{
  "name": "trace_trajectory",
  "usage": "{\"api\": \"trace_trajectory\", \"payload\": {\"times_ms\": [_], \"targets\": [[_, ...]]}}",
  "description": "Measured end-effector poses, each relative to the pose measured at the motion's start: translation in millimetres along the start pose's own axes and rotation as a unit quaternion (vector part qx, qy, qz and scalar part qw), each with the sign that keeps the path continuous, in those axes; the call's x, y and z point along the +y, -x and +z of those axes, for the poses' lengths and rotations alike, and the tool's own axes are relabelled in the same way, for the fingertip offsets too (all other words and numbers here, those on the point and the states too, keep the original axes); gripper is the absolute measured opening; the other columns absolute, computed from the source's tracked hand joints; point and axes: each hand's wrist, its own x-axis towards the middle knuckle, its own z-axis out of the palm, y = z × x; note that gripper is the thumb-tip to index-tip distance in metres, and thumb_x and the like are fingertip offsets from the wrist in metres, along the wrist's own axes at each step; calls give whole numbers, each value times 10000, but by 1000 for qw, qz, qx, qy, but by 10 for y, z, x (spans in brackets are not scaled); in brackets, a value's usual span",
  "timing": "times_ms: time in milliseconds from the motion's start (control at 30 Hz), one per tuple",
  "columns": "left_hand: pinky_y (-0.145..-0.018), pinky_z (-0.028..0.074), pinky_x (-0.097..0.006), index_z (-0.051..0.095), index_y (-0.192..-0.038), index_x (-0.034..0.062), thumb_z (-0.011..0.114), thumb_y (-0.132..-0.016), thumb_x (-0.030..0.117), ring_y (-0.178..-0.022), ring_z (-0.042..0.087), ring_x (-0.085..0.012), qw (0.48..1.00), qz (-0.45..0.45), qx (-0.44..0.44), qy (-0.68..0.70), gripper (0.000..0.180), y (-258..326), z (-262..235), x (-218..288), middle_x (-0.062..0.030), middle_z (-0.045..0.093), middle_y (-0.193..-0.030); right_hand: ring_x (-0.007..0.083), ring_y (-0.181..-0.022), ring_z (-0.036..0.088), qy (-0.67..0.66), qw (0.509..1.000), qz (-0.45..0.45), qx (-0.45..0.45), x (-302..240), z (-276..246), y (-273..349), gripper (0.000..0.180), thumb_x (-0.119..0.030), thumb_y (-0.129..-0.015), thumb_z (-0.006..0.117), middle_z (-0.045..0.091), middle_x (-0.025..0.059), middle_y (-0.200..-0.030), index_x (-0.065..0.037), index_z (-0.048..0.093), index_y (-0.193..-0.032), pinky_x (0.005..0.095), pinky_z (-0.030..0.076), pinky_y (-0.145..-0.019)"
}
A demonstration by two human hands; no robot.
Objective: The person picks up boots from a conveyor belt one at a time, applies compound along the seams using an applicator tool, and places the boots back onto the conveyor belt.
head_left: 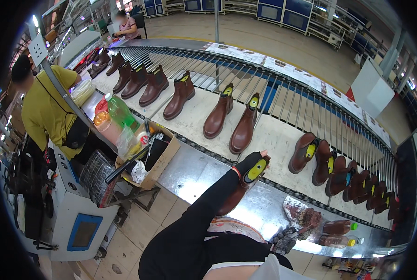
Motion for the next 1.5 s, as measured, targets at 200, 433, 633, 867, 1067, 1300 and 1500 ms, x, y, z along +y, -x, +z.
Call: {"api": "trace_trajectory", "payload": {"times_ms": [200, 433, 633, 867, 1067, 1300, 1500], "targets": [[-548, 443, -249, 601, -809, 76, 500, -898, 468, -597, 569, -127, 1000, -2, 2, -18, 415, 62, 45, 56, -66, 629, -716, 92, -405, 384, 4, 1000, 9, 2, -43, 17, 46, 108, -197, -899, 548, 462, 8, -593, -115, 481, -919, 238, 292, -333], [-587, 451, -251, 596, -795, 74, 495, -905, 453, -643, 582, -129, 1000, -5, -2, -7, 408, 54, 6, 52, -66, 632, -727, 95, -432, 420, -66, 994, 81, -40, -146, 61, 196, 114, -130, -872, 570, 512, 22, -645, -111, 504, -963, 231, 328, -340], [-645, 439, -247, 629, -822, 30, 402, -937, 469, -694, 573, -127, 993, 38, -85, -72, 508, -35, -68, 36, -72, 637, -753, 78, -518, 489, 141, 989, 13, 38, 119, -249, 177, 419, -60, -843, 574, 571, 47, -847, -140, 420, -1224, 190, 351, -374], [-716, 445, -262, 614, -742, 26, 357, -940, 513, -792, 585, -175, 989, 23, -47, -140, 586, -57, -151, 61, -94, 630, -731, 83, -538, 479, -46, 988, -118, 84, -505, 335, 430, 599, -65, -873, 521, 526, 47, -961, -172, 254, -1399, 216, 363, -383], [-479, 434, -277, 581, -665, 18, 372, -880, 636, -487, 539, -174, 989, 47, -76, -121, 687, 19, -212, 34, -72, 546, -551, 113, -511, 493, -65, 998, -7, 2, -501, 323, 556, 631, -64, -878, 512, 509, 51, -858, -186, 200, -1413, 242, 421, -412], [-958, 282, -369, 530, -580, 70, 26, -947, 541, -802, 491, -242, 901, 304, -270, -152, 781, 676, 80, 611, -69, 552, -632, 104, -499, 523, -39, 984, -173, -22, -479, 160, 547, 615, -104, -895, 523, 544, 84, -894, -212, 211, -1414, 256, 464, -401], [-1005, 214, -383, 533, -555, 77, 58, -946, 558, -799, 471, -202, 879, 368, -293, -75, 780, 837, 294, 578, -52, 544, -597, 94, -577, 495, 13, 986, -167, -27, -683, 330, 755, 553, -136, -909, 531, 513, 50, -950, -127, 252, -1387, 268, 453, -503]]}}
